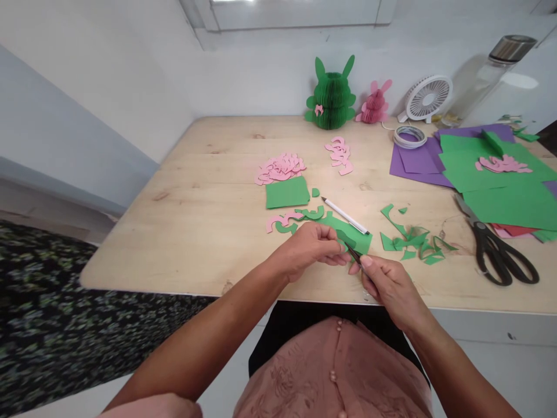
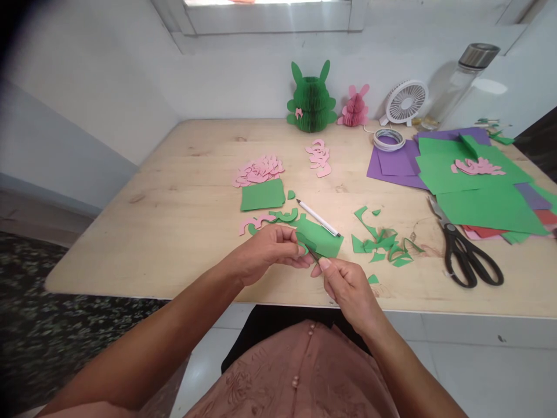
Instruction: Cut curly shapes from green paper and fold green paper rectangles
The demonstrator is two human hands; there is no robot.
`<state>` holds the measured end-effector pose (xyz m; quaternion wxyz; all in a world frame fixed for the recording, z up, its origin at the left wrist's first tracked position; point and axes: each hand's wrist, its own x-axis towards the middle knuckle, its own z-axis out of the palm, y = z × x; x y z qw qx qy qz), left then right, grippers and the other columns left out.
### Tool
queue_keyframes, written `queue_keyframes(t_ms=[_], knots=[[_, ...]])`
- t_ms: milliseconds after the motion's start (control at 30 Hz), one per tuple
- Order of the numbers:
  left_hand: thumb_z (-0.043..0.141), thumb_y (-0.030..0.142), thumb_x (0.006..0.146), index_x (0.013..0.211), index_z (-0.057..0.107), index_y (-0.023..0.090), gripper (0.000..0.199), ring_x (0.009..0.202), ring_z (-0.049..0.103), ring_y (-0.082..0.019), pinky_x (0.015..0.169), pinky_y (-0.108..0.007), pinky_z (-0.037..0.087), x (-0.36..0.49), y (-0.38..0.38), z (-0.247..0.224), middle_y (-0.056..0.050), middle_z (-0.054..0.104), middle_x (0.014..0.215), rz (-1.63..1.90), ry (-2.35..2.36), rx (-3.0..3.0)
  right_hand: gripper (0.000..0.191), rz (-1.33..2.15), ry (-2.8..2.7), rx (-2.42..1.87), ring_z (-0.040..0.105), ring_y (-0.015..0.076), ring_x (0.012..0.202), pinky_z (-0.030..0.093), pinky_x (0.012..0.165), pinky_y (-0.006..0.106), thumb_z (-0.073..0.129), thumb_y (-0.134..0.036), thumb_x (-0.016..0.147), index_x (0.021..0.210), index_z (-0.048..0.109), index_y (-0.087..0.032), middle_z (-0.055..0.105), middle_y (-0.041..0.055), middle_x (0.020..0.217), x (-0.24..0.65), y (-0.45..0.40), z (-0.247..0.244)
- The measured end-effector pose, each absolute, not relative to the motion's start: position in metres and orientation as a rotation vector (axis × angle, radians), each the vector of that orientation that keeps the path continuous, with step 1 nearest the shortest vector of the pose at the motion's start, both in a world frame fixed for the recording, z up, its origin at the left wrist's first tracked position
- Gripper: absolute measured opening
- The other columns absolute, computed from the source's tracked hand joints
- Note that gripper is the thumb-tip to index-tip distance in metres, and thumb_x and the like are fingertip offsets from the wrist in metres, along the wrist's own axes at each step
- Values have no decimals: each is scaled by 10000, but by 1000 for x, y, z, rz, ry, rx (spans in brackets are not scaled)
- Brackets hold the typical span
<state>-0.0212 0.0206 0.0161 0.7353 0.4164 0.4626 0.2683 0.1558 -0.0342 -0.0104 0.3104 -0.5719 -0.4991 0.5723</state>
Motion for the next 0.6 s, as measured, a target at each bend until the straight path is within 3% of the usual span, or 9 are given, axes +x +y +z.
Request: queue_keyframes(t_ms=[300,367,500,600], knots=[[690,241,683,679,579,154,142,658,661,-152,677,-296,523,-35,22,14,-55,702,697,612,1065,998,515,1539,-1277,-1490,202,75,407,146,409,241,474,-629,842,757,622,-143,302,-84,428,155,-33,-9],[683,221,688,796,622,151,142,645,636,-146,655,-290,512,-40,23,12,-33,680,683,718,1168,1064,510,1557,-1260,-1477,203,74,405,147,409,242,478,-625,843,757,622,-143,304,-85,428,156,-34,-9],[688,227,705,1137,619,170,441,799,644,-179,730,-318,511,-42,20,12,-51,701,854,935,1254,1126,491,1602,-1224,-1444,201,74,406,141,411,243,472,-604,860,777,626,-146,315,-84,433,156,-33,-12],[690,311,736,1015,681,163,316,820,658,-188,779,-332,501,-38,14,16,-72,718,911,867,1112,1084,486,1619,-1227,-1448,194,73,405,130,408,243,468,-599,865,783,628,-147,313,-85,434,156,-33,-13]])
